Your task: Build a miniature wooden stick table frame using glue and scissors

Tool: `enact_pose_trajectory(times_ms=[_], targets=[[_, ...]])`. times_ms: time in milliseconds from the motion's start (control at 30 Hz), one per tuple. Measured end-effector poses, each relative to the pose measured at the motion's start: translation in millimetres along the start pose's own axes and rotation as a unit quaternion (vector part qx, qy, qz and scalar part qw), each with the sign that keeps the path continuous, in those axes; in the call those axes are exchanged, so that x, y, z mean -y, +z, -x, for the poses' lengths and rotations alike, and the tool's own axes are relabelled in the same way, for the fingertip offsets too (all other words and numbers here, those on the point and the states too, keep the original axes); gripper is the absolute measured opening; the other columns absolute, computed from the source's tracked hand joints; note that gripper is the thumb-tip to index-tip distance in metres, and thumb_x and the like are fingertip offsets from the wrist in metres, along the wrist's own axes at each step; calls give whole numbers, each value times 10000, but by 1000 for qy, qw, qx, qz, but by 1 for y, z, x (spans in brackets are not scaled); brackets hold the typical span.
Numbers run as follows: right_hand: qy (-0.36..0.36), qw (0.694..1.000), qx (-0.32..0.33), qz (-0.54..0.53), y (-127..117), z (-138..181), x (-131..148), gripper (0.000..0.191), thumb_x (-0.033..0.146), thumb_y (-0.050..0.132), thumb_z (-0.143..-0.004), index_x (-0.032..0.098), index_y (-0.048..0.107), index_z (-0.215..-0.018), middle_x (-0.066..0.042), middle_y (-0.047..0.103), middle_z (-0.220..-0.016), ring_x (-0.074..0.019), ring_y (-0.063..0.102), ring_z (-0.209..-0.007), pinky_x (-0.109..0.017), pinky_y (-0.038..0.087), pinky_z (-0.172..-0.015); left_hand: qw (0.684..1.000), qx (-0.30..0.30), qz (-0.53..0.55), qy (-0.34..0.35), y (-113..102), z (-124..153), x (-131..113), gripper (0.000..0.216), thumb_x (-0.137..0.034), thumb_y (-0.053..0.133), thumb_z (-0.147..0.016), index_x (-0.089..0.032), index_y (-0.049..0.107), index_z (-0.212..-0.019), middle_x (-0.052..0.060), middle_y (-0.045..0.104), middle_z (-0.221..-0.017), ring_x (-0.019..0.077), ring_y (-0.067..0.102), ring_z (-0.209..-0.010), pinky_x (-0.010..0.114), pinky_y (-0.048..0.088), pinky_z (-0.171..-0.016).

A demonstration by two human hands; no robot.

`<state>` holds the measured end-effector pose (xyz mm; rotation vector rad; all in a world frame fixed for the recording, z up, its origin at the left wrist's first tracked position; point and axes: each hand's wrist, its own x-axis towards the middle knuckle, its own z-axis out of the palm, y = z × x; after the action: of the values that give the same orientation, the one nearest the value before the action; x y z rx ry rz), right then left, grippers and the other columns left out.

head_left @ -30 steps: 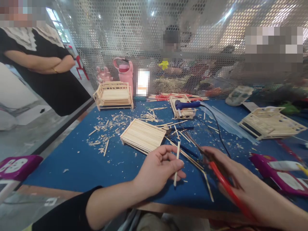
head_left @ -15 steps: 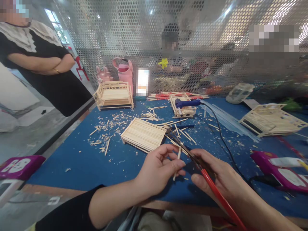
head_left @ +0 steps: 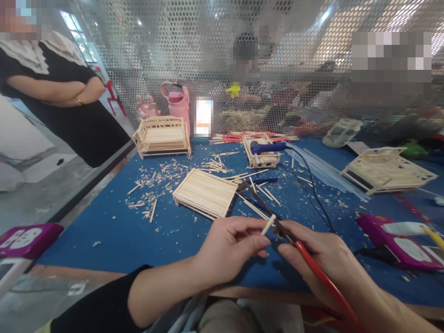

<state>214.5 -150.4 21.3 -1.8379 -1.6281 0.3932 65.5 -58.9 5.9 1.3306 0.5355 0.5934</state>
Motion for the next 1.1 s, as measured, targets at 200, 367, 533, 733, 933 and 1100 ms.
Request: enact_pose_trajectory(times_ms=[200,367,533,733,933,1100], targets=[[-8,999,40,-32,-10,-7,-7,403,556,350,-841,228,519,-1003,-16,633,-722,-164,561,-579,-257,425,-517,999,-47,22,-8,-2,-4,-4,328,-343,687,-690,-160,672,-962,16,646,-665,119,636,-578,196,488,-549],[-49,989,126,-52,-17,-8,-2,562,682,286,-799,224,509,-1037,-5,593,-721,-153,540,-575,-249,418,-506,997,-27,-53,41,-6,-4,-7,250,-335,597,-776,-154,678,-928,34,675,-719,124,640,-618,205,489,-578],[-75,994,80,12,-19,-5,-4,548,638,448,-765,216,505,-1110,-85,619,-1012,-217,607,-844,-296,478,-698,965,-21,-208,161,-11,-4,-9,177,-229,546,-816,-150,694,-759,42,689,-712,129,625,-642,216,480,-625],[-101,992,58,47,-26,-2,-7,434,463,557,-762,222,490,-1116,-90,617,-1030,-214,612,-849,-289,492,-669,933,-23,-265,242,-13,-5,-5,170,-175,530,-828,-162,699,-841,33,687,-695,112,622,-650,192,465,-631],[-134,987,51,76,-27,-3,-4,400,415,583,-750,227,493,-1091,-86,616,-1008,-222,603,-858,-313,491,-683,924,-14,-286,252,-13,-5,-3,175,-183,531,-830,-177,703,-797,42,714,-789,127,642,-718,207,480,-672],[-127,987,59,80,-26,-5,0,405,404,605,-727,220,498,-1071,-75,608,-961,-211,585,-811,-311,483,-658,925,-7,-279,258,-13,-4,-4,183,-162,534,-824,-183,706,-882,61,716,-924,151,658,-825,237,499,-753]])
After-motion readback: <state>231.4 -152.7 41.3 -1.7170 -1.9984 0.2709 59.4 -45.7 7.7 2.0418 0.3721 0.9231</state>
